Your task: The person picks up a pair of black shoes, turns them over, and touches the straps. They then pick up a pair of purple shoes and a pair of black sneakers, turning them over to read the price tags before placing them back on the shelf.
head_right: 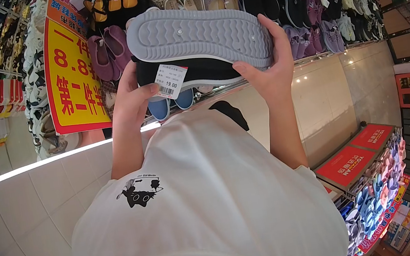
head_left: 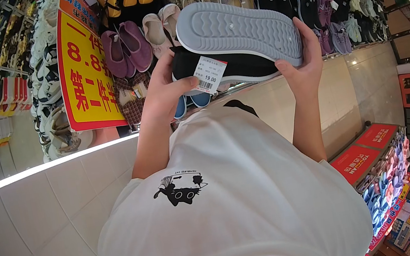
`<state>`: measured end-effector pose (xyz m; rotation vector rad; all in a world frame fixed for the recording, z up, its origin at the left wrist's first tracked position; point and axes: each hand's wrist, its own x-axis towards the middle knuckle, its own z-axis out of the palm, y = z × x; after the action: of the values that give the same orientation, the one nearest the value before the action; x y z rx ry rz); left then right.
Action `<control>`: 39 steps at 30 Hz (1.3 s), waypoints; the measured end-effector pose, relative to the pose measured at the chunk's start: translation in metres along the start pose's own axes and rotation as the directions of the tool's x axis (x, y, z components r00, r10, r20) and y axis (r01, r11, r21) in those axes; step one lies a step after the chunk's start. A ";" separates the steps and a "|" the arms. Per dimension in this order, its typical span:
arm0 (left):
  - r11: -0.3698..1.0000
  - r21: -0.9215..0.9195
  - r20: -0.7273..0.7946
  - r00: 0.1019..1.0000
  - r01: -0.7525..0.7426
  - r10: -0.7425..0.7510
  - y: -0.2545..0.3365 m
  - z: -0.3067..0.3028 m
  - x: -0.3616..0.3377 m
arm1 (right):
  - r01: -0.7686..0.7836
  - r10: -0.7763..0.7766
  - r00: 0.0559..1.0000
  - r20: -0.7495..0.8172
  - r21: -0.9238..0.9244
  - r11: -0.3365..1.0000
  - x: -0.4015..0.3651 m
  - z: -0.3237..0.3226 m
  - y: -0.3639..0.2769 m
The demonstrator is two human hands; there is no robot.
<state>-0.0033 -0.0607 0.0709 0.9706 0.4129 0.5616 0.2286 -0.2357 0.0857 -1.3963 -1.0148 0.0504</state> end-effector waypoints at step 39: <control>1.000 0.016 0.020 1.000 0.014 -0.014 -0.010 -0.016 0.003 | -0.009 0.009 1.000 0.016 0.032 0.999 0.003 0.003 -0.001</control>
<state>-0.0075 -0.0528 0.0542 0.9872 0.4069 0.5362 0.2279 -0.2317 0.0871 -1.3733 -1.0172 0.0841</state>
